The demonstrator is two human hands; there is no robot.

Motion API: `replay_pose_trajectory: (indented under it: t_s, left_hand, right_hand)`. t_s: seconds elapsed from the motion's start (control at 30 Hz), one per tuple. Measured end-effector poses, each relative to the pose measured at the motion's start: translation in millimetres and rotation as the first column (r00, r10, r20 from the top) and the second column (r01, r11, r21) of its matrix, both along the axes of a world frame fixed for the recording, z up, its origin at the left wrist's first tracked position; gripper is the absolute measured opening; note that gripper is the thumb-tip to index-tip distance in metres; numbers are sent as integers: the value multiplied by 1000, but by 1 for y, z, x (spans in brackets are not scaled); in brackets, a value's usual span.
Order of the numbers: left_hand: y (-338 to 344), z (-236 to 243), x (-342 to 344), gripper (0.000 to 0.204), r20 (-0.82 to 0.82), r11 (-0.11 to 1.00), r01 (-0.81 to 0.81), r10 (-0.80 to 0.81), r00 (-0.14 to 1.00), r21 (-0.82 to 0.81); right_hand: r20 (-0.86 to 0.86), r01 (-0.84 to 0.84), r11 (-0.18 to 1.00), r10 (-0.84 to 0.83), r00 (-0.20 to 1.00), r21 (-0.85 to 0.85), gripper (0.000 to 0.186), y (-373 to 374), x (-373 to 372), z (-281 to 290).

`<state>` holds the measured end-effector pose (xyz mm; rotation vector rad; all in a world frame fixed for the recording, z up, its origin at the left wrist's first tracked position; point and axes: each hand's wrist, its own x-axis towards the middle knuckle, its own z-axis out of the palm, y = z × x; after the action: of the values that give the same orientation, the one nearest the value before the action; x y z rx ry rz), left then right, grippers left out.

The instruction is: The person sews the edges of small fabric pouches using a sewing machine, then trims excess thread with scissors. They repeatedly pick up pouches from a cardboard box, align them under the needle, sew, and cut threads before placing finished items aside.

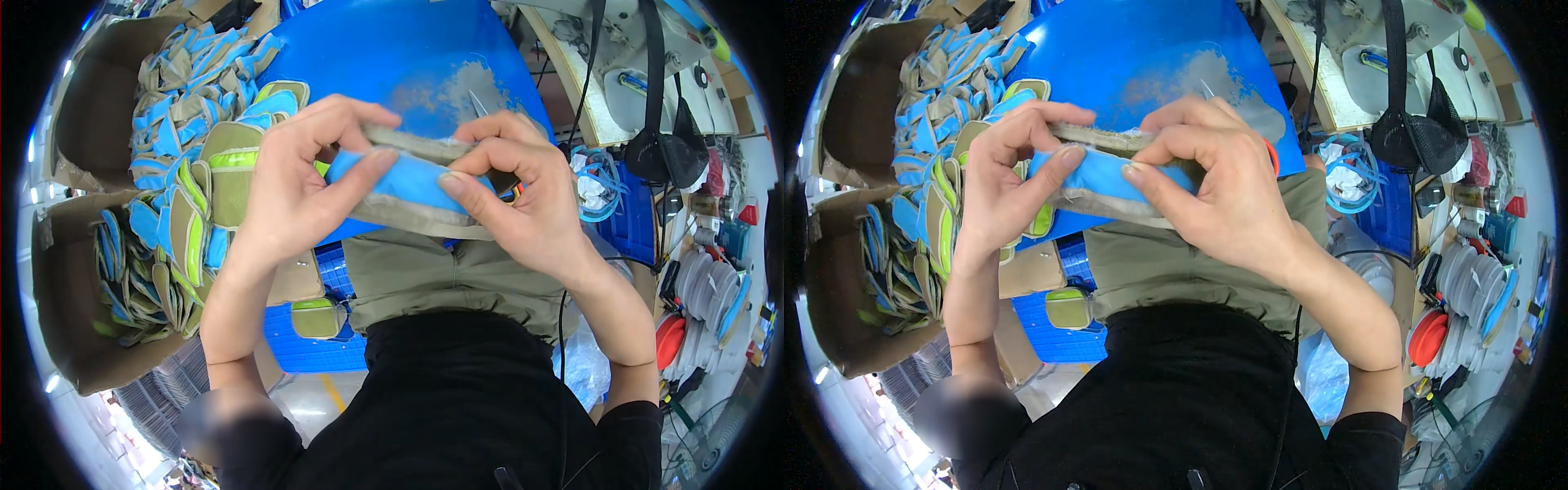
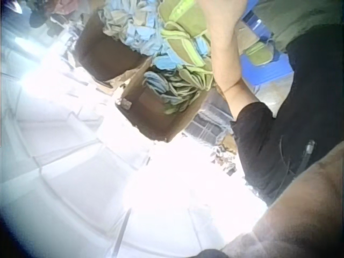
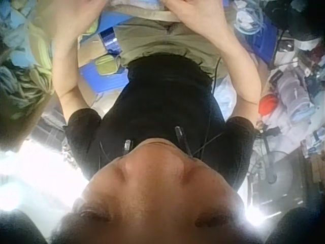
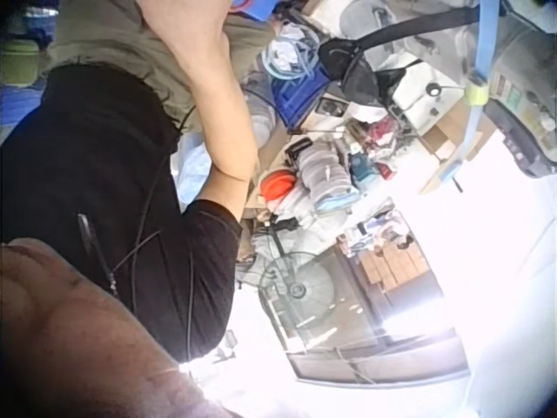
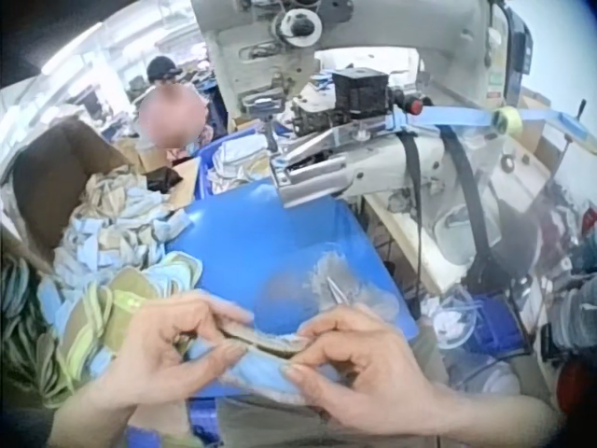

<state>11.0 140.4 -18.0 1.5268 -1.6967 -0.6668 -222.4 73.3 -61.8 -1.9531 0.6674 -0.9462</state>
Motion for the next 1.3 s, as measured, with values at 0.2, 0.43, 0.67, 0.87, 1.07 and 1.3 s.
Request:
replay_pose_trajectory:
  t_s: [0.2, 0.43, 0.67, 0.87, 1.07, 1.3]
  left_hand:
    - [3, -5, -9, 27, 23, 996, -20, 22, 1000, -90]
    - [11, -1, -11, 28, 87, 991, -12, 24, 996, -136]
    - [13, -2, -9, 29, 47, 992, -8, 14, 999, -129]
    - [14, 0, -9, 29, 14, 994, -37, 38, 999, -108]
    - [13, 8, -8, 30, 20, 993, -45, 47, 999, -105]
    - [-6, 46, -5, 29, 43, 1000, -6, 6, 999, -9]
  right_hand:
    - [47, 4, 989, -11, 999, 145, 13, 1, -5, -1]
    - [95, -6, 985, -10, 995, 175, 18, -3, -4, -6]
    - [123, -22, 984, 0, 992, 174, 22, -4, -3, -7]
    - [149, -40, 989, 18, 989, 144, 21, -5, -2, -7]
    - [180, -57, 984, 25, 983, 172, 23, -5, -1, -5]
    - [123, -81, 928, 39, 992, 364, 16, -11, -4, 32]
